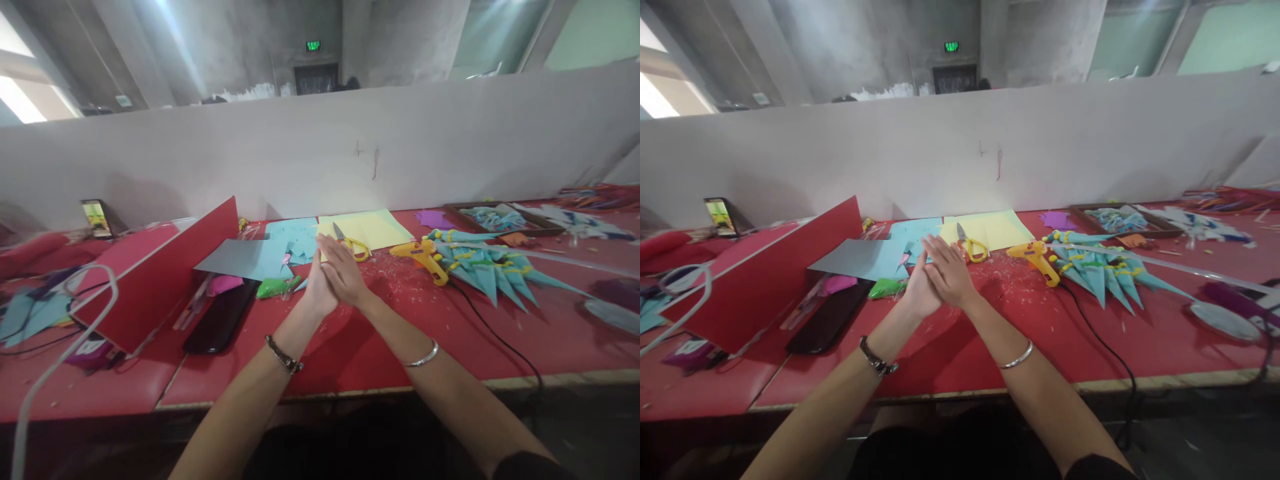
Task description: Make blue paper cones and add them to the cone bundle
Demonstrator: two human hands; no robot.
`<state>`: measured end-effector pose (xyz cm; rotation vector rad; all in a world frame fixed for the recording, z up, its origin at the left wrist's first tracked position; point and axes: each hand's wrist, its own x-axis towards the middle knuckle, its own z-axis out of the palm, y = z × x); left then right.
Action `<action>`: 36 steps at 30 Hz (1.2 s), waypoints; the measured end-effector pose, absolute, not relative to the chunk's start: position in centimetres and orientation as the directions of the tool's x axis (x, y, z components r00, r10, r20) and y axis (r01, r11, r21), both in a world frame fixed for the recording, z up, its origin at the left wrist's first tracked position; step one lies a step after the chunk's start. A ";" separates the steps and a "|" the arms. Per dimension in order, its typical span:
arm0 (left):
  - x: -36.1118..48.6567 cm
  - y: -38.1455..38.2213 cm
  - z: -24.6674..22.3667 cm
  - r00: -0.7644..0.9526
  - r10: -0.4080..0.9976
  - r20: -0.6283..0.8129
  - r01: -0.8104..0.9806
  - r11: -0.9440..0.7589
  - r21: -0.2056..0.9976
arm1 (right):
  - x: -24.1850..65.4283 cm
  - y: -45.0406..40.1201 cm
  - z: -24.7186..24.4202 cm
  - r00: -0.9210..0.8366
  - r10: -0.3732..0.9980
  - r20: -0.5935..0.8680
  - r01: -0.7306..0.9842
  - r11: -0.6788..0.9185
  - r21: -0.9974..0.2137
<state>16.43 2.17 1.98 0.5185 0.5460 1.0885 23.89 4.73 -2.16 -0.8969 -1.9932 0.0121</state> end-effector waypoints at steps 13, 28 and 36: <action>13.2 3.5 4.8 0.341 0.937 -0.072 -0.708 0.306 0.637 | 23.8 5.4 -2.6 -0.304 0.625 0.719 0.585 0.718 -0.377; 11.9 6.4 3.1 0.227 0.971 -0.071 -0.566 0.191 0.802 | 23.8 4.9 -2.2 -0.355 0.543 0.761 0.615 0.749 -0.248; 10.2 8.5 -1.4 0.099 0.984 0.145 0.552 -0.176 0.815 | 23.9 5.9 -3.0 -0.336 0.655 0.677 0.597 0.704 -0.384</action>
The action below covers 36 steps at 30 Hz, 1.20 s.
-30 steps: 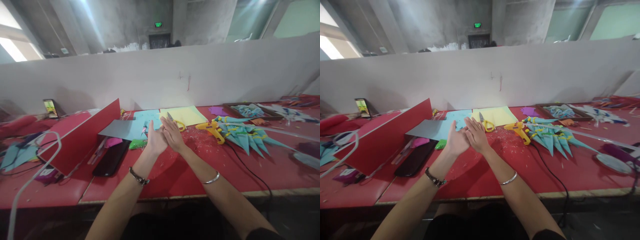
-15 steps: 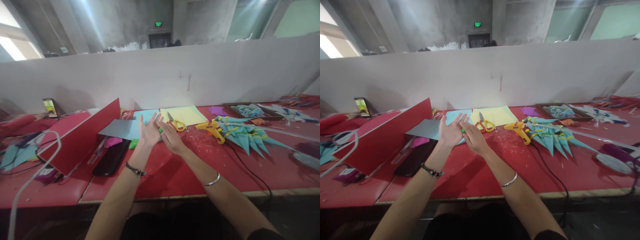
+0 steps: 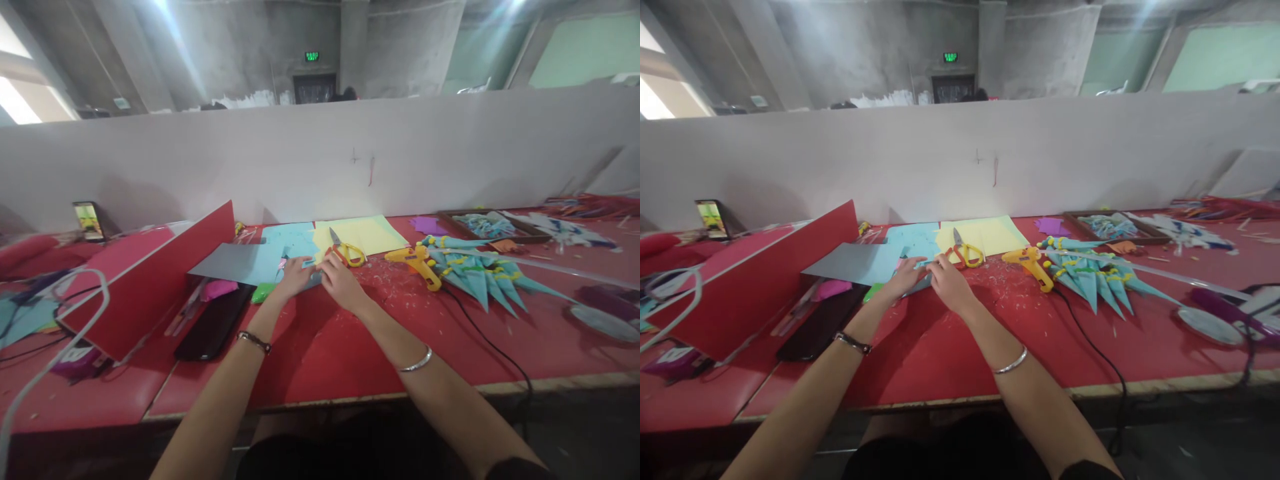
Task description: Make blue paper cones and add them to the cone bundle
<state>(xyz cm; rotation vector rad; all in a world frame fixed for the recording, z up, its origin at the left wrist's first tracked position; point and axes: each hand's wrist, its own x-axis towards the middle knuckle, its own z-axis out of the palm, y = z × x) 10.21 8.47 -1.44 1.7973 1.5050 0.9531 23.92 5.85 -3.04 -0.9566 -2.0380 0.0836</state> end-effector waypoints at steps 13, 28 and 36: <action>10.0 6.5 -2.6 0.365 0.908 0.208 0.921 -0.384 0.062 | 24.4 6.5 -3.8 -0.311 0.711 0.631 0.582 0.667 -0.465; 9.6 6.6 -2.6 0.302 0.899 0.318 0.874 -0.394 0.284 | 24.5 6.6 -3.7 -0.100 0.778 0.620 0.531 0.569 -0.628; 10.0 6.7 -2.3 0.202 0.908 0.366 0.812 -0.364 0.456 | 24.8 7.1 -4.2 0.026 0.759 0.650 0.514 0.548 -0.660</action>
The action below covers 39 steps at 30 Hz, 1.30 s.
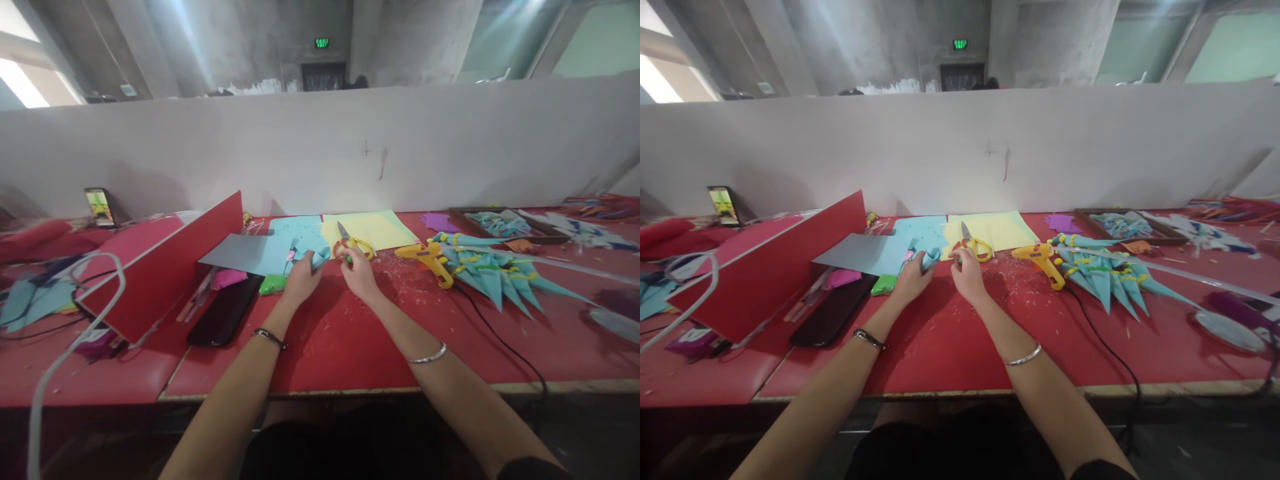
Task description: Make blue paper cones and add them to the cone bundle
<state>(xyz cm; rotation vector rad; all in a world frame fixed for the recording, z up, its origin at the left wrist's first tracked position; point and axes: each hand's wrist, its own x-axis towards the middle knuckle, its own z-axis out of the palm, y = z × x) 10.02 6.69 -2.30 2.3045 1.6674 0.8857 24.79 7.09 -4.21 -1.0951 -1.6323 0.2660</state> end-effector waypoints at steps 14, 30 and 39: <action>10.4 6.0 -2.6 0.313 0.904 0.291 0.821 -0.412 0.395 | 24.9 7.4 -4.1 0.113 0.926 0.359 -0.076 0.369 -0.926; 10.3 5.7 -2.5 0.333 0.902 0.273 0.810 -0.422 0.408 | 24.6 6.3 -2.8 0.016 0.950 0.313 -0.338 0.300 -0.892; 10.3 5.7 -2.3 0.313 0.903 0.295 0.842 -0.407 0.354 | 24.5 6.5 -3.1 -0.033 0.961 0.275 -0.381 0.243 -0.892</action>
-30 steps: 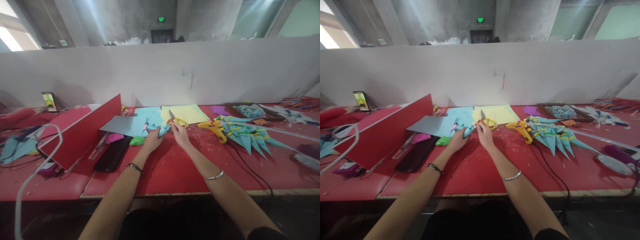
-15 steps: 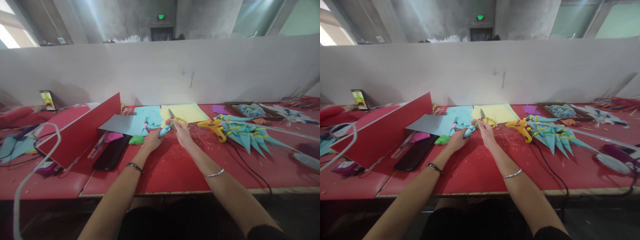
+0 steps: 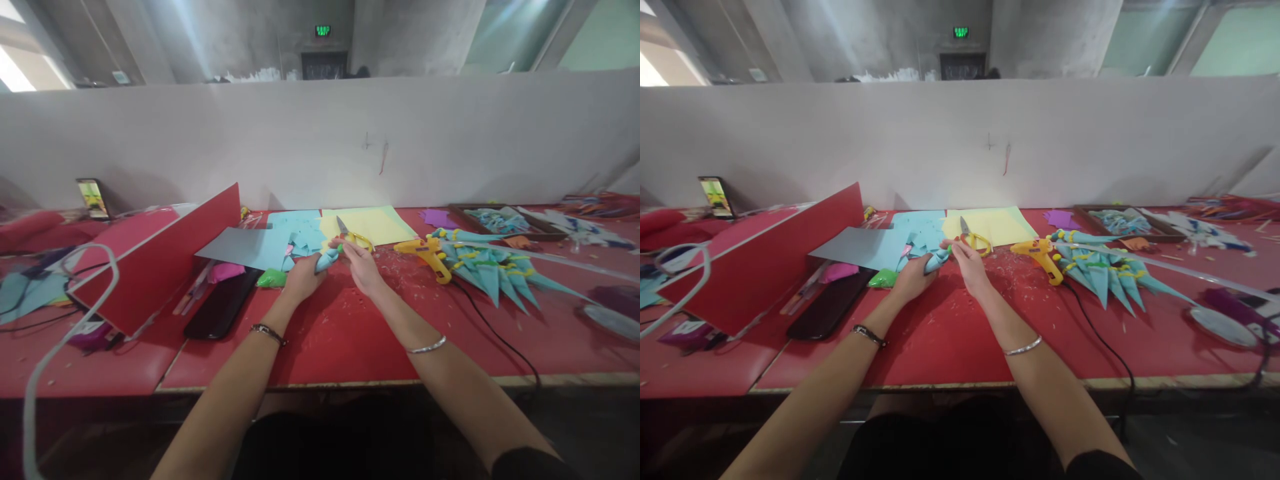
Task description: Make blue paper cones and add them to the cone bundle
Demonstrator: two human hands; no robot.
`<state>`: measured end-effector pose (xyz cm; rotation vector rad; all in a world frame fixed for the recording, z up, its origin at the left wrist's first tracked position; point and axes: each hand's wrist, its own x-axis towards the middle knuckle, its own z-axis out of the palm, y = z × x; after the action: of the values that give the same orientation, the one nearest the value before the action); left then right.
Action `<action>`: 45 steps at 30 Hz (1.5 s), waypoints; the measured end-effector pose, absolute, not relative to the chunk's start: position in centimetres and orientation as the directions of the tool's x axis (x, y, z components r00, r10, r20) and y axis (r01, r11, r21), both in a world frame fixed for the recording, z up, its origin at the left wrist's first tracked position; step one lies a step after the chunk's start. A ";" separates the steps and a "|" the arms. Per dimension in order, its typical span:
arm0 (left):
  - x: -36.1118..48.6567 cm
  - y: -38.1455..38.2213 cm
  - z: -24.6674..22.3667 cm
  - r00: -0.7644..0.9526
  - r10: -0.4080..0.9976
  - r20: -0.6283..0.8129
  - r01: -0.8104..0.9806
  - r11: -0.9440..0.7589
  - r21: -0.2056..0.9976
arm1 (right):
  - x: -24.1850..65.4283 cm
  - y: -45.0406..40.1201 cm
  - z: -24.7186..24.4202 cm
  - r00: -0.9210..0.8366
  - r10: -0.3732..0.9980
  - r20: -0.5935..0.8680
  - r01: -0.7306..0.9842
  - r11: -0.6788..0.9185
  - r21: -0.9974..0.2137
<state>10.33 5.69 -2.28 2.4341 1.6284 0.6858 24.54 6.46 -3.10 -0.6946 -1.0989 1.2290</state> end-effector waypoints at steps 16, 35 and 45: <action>10.3 6.2 -3.0 0.317 0.884 0.343 0.796 -0.445 0.411 | 24.2 6.9 -3.9 -0.092 0.957 0.276 -0.343 0.229 -0.911; 10.5 6.8 -3.3 0.234 0.897 0.375 0.775 -0.405 0.486 | 25.7 7.3 -3.8 0.021 0.830 0.557 0.309 0.524 -0.793; 10.9 6.6 -2.9 0.130 0.952 0.276 0.579 -0.299 0.759 | 27.0 8.7 -6.1 -0.255 0.892 0.372 0.818 0.404 -0.409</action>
<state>10.91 6.62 -2.87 1.9384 1.4703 1.0379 27.02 8.65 -6.14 -1.4519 -2.1159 0.1771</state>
